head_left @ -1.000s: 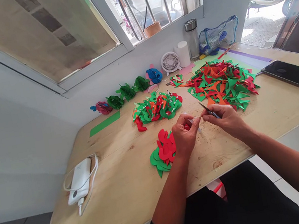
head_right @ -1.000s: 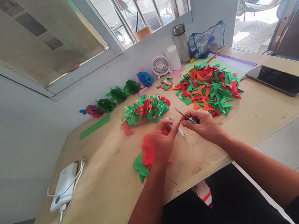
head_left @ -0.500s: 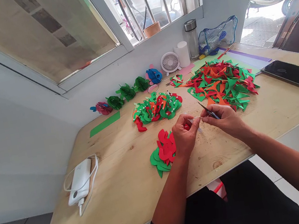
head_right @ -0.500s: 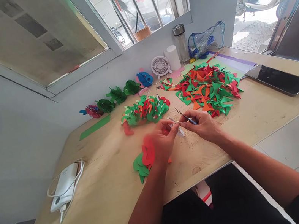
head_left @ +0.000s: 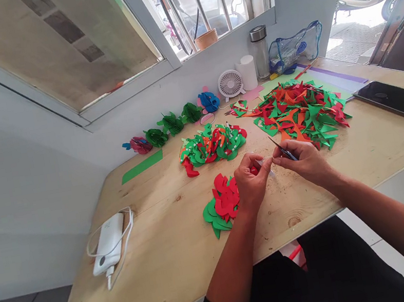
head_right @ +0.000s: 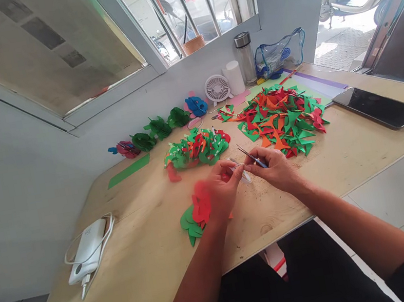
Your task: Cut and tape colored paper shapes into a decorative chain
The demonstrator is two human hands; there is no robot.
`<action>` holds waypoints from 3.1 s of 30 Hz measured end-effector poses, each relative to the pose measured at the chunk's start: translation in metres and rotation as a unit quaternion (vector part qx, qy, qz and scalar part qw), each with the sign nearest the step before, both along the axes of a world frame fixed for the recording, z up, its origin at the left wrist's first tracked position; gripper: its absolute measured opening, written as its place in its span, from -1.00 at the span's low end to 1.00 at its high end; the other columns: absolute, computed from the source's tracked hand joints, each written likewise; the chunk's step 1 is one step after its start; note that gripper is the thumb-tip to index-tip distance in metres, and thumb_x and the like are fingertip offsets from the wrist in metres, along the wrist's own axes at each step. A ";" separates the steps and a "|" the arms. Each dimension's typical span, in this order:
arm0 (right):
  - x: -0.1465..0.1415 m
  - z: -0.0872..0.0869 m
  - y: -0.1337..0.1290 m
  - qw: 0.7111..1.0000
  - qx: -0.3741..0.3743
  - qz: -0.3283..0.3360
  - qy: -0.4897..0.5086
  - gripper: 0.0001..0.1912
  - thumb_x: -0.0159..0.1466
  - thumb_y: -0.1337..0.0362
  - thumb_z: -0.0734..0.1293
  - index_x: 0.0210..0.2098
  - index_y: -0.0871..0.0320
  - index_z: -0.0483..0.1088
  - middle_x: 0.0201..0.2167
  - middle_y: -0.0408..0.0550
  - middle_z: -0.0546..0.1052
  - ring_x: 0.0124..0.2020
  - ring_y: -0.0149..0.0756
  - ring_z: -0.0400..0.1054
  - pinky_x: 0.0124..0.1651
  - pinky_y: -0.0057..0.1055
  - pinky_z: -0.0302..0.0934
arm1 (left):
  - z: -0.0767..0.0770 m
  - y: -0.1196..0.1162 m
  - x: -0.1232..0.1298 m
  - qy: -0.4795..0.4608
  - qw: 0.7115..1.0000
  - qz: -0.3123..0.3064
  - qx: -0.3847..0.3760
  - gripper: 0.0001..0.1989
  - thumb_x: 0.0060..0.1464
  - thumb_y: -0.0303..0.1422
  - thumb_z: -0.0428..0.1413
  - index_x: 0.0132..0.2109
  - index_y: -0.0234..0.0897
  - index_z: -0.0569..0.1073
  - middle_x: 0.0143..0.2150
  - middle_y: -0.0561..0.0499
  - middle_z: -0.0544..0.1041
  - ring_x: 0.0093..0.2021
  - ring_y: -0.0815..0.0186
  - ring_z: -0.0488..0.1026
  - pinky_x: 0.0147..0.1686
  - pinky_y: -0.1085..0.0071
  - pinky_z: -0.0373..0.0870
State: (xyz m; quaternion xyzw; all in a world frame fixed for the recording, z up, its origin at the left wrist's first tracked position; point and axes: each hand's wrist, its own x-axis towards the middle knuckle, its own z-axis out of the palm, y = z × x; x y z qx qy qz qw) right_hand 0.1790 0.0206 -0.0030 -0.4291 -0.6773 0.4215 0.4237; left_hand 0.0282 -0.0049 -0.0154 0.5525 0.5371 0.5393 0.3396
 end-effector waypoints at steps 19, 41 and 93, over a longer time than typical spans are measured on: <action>0.001 0.001 0.000 1.000 0.004 0.011 -0.001 -0.69 0.12 0.02 0.35 -0.49 0.13 0.31 -0.60 -0.20 0.23 -0.53 -0.42 0.04 -0.50 -0.44 -0.04 | 0.002 0.002 -0.003 -0.001 1.000 0.018 0.004 -0.73 -0.05 -0.15 0.18 -0.38 -0.26 0.38 -0.59 0.16 0.25 -0.58 0.49 0.16 -0.58 0.55 0.11; 0.000 0.001 0.002 0.993 -0.055 -0.035 0.098 -0.74 0.08 0.10 0.39 -0.33 0.15 0.44 -0.50 -0.14 0.39 -0.49 -0.39 0.18 -0.43 -0.42 0.10 | 0.004 0.001 -0.003 -0.006 1.000 -0.005 0.004 -0.74 -0.04 -0.15 0.18 -0.37 -0.26 0.39 -0.61 0.18 0.24 -0.61 0.51 0.14 -0.61 0.56 0.08; 0.003 0.004 -0.001 0.994 0.020 0.058 -0.088 -0.60 0.26 -0.01 0.17 -0.48 0.17 0.33 -0.58 -0.18 0.26 -0.54 -0.44 0.06 -0.50 -0.46 -0.06 | 0.017 0.002 -0.008 -0.216 0.974 0.016 -0.071 -0.68 -0.20 -0.15 0.26 -0.46 -0.30 0.38 -0.66 0.19 0.29 -0.73 0.58 0.12 -0.73 0.62 0.10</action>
